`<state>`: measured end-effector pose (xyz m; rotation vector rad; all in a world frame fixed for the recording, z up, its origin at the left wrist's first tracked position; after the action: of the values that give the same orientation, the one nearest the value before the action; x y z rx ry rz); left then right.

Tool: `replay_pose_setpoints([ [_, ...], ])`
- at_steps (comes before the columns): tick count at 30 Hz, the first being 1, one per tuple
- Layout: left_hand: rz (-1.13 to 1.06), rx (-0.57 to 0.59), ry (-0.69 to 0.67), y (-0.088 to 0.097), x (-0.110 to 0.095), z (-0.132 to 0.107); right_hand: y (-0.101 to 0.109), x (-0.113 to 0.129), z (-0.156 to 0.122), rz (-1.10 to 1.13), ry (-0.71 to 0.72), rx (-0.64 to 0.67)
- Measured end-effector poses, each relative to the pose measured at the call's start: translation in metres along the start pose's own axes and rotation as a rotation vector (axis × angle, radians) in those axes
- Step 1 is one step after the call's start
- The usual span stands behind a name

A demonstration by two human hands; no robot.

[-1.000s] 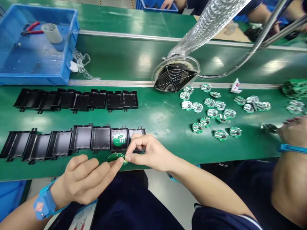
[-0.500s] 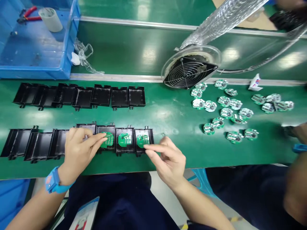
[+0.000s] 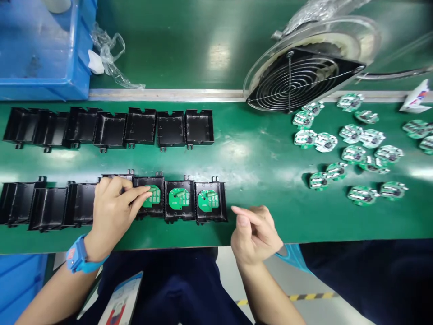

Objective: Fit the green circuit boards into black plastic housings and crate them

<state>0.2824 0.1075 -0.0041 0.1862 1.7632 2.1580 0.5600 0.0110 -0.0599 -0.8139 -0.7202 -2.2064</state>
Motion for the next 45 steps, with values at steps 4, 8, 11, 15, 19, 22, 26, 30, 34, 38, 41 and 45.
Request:
replay_pose_setpoints([
  [4, 0.008, 0.006, 0.027, -0.001, 0.002, -0.001, 0.000, 0.000, 0.000, -0.005, 0.002, -0.008],
  [8, 0.002, 0.000, 0.017, -0.001, 0.001, -0.001, 0.000, 0.000, 0.000, -0.016, 0.001, -0.007],
  [11, 0.001, -0.001, 0.014, -0.002, 0.001, -0.001, -0.001, 0.000, -0.001, -0.022, -0.006, 0.009],
  [15, 0.018, 0.004, 0.020, -0.002, 0.001, 0.000, -0.001, 0.001, 0.000, -0.017, 0.000, 0.010],
  [19, 0.079, 0.003, 0.017, 0.007, -0.001, -0.005, -0.001, 0.001, 0.000, -0.024, 0.013, 0.009],
  [22, 0.140, -0.006, -0.061, 0.015, -0.008, -0.019, -0.001, 0.001, 0.001, -0.026, 0.011, 0.010],
  [26, 0.248, 0.080, -0.163, 0.011, -0.020, -0.040, -0.001, 0.002, 0.001, -0.030, 0.015, 0.020],
  [30, 0.320, 0.135, -0.165, 0.002, -0.023, -0.048, -0.001, 0.003, 0.000, -0.033, 0.011, 0.028],
  [34, 0.336, 0.149, -0.157, -0.002, -0.024, -0.050, 0.000, 0.002, -0.001, -0.028, -0.001, 0.030],
  [38, 0.332, 0.146, -0.158, -0.003, -0.025, -0.049, 0.001, 0.002, -0.001, -0.021, 0.001, 0.036],
  [41, 0.332, 0.144, -0.155, -0.003, -0.026, -0.048, 0.001, 0.002, -0.002, -0.021, -0.002, 0.035],
  [45, 0.339, 0.137, -0.160, -0.003, -0.027, -0.048, 0.002, 0.002, -0.003, -0.016, 0.002, 0.029],
])
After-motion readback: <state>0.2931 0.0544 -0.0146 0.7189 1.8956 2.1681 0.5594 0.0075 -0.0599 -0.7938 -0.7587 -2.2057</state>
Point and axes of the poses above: each hand's wrist, its own z-axis towards the middle knuckle, its own y-axis out of the back of the hand, x = y × z, the point moved 6 cm from there along z, towards the middle knuckle, and after that the axes turned 11 degrees about y, right-handed, at the moved point
